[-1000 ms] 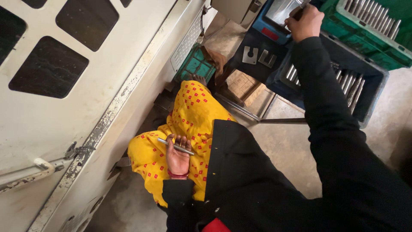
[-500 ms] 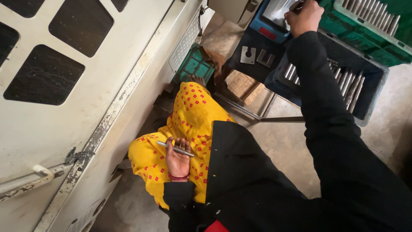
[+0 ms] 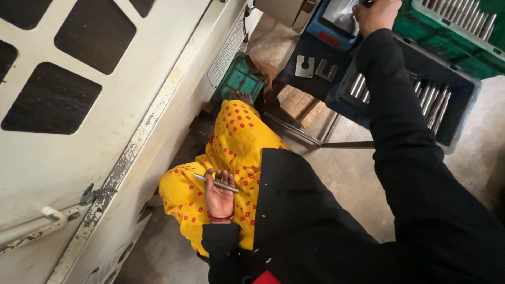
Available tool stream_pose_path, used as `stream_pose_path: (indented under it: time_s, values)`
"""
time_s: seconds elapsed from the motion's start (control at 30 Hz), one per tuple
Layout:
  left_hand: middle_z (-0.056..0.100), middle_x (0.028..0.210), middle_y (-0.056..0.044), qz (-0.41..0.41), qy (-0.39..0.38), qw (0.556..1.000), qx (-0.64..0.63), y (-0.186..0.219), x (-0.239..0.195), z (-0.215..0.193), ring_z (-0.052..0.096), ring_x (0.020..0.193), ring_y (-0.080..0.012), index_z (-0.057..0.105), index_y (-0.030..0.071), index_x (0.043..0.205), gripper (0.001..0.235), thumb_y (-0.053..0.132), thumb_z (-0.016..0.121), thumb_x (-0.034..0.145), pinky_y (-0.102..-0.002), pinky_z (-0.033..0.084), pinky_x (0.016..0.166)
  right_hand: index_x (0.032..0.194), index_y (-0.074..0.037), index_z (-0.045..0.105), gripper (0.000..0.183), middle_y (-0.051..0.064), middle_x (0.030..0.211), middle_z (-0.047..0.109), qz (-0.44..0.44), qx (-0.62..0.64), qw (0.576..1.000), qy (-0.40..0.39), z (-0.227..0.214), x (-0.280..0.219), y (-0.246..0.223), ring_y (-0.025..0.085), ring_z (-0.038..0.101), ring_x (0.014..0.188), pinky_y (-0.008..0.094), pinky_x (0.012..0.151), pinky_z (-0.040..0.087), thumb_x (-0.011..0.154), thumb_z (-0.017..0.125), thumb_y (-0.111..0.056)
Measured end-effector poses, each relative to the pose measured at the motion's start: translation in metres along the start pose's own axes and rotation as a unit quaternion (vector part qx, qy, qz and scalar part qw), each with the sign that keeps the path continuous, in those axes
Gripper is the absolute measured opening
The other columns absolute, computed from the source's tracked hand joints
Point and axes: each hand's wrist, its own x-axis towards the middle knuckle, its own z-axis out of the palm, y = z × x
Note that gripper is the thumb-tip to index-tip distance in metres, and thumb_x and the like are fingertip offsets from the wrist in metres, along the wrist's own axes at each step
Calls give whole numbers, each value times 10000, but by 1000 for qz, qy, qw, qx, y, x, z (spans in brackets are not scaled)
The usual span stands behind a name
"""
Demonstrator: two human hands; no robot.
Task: The person selects a metal rod from a tool tray, then uses it to unlatch and open the double doors of a large industrial machine. They reach inside the opened compartment to adjust an internal component.
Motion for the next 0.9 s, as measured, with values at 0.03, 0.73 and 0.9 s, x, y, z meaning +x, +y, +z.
stream_pose_path:
  time_s: [0.03, 0.73, 0.9]
  values:
    - [671, 1136, -88, 4, 1, 1000, 0, -1, 0, 0, 687, 1080, -253, 610, 119, 1216, 231, 305, 530, 1105, -452, 545, 1001, 968, 3, 725, 214, 147, 918, 763, 5, 1, 1000, -4, 2, 1, 7, 264, 797, 851, 366, 727, 652, 864, 881, -100]
    - [659, 1123, -78, 8, 18, 1000, 14, 0, 1, 4, 684, 1068, -246, 608, 120, 1197, 219, 293, 524, 1094, -451, 552, 993, 973, 51, 716, 511, 259, 906, 688, -106, -207, 962, 144, 8, -3, 11, 298, 729, 795, 366, 677, 636, 759, 1007, -311]
    - [664, 1114, -80, 13, 24, 999, 17, 0, 2, 1, 689, 1059, -249, 613, 114, 1190, 223, 302, 533, 1098, -456, 554, 989, 942, 15, 763, 297, 107, 858, 787, -28, -12, 998, 46, -3, -2, -19, 196, 793, 765, 302, 698, 634, 864, 967, -186]
